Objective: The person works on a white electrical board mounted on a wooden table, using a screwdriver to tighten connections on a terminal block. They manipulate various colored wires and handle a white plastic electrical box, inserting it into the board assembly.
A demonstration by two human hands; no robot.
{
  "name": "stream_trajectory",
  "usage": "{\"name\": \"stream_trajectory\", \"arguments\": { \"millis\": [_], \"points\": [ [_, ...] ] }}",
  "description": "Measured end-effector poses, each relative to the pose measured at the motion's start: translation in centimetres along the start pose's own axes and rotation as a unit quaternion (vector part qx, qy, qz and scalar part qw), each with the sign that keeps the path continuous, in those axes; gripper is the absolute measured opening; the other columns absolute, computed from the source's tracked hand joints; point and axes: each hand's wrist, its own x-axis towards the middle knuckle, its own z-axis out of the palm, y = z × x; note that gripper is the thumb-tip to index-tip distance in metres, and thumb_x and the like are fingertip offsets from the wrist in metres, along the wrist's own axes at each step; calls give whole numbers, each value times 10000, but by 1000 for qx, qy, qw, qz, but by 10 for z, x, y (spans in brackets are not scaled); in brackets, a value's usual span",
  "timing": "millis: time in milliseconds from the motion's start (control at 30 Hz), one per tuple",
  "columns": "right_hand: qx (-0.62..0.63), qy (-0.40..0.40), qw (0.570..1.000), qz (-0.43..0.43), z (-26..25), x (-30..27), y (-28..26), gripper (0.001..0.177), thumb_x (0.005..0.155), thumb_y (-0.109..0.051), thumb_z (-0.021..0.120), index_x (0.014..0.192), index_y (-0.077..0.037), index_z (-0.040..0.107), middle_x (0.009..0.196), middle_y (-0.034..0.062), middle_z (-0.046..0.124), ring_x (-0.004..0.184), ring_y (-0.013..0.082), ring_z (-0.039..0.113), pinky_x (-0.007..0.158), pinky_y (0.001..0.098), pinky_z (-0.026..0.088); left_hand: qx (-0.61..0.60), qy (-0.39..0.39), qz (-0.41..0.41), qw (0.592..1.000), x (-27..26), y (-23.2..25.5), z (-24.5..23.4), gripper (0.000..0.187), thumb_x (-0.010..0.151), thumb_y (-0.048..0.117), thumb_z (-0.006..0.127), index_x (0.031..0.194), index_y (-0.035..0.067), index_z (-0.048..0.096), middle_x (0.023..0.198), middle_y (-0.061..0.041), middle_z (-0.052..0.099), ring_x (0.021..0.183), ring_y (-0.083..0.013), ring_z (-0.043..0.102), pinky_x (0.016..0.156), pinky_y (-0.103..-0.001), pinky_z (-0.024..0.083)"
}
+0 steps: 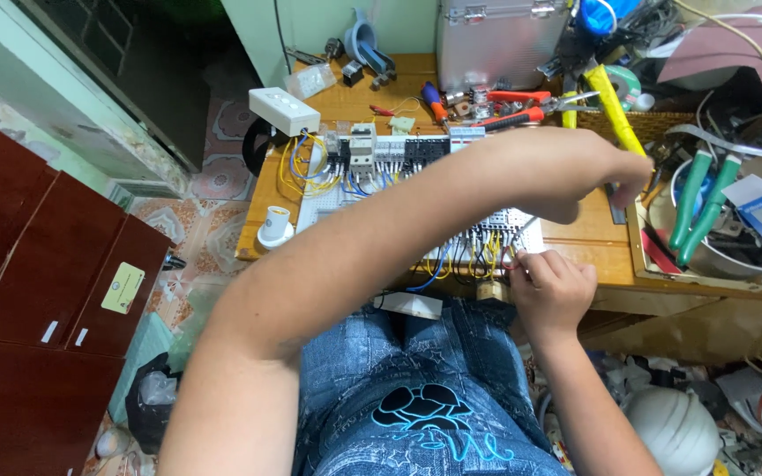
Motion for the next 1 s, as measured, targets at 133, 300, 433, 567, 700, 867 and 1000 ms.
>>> {"name": "stream_trajectory", "arguments": {
  "millis": [133,300,433,567,700,867,1000],
  "points": [
    [21,-2,1000,3,1,-2,2,262,947,-171,855,772,-176,659,759,-26,696,605,173,526,652,363,264,-1,66,-100,993,40,-5,27,596,849,435,849,1216,137,486,967,-34,751,791,-191,734,623,-383,577],
    [48,0,999,11,1,-2,2,231,945,-124,871,791,-164,703,766,-23,716,647,131,580,671,350,273,43,47,-99,993,50,-13,21,290,820,0,665,967,249,639,949,35,714,812,-187,682,611,-367,517],
    [22,3,1000,0,1,-2,2,305,942,-85,854,741,-173,642,733,-18,680,604,168,515,656,357,260,124,-154,-80,977,58,-13,3,524,811,0,686,1221,310,585,1207,-12,649,929,-258,681,728,-336,550],
    [23,1,1000,2,4,-5,4,290,948,-103,869,754,-166,663,745,-10,690,613,164,527,669,359,270,95,-89,-41,991,42,-12,0,550,758,-38,711,1157,319,586,1143,34,612,883,-216,627,667,-361,494],
    [11,-3,1000,-2,6,-8,5,252,960,-141,877,811,-173,676,764,-12,697,636,158,565,677,357,283,154,-78,-118,978,47,-2,0,470,892,481,787,1235,266,548,769,209,771,834,-44,708,729,-357,567],
    [14,-6,1000,-1,2,-4,4,250,972,-167,860,783,-179,697,760,-27,705,629,147,553,676,354,273,173,-73,-96,978,60,-13,4,148,899,118,616,912,220,722,799,94,696,683,-132,599,579,-335,485],
    [18,0,1000,-3,2,-1,2,318,970,-93,845,730,-169,651,728,-26,695,608,139,535,671,347,270,186,-177,-48,965,40,2,-17,560,836,12,682,1259,376,644,958,153,752,918,-122,666,702,-343,481]
  ]
}}
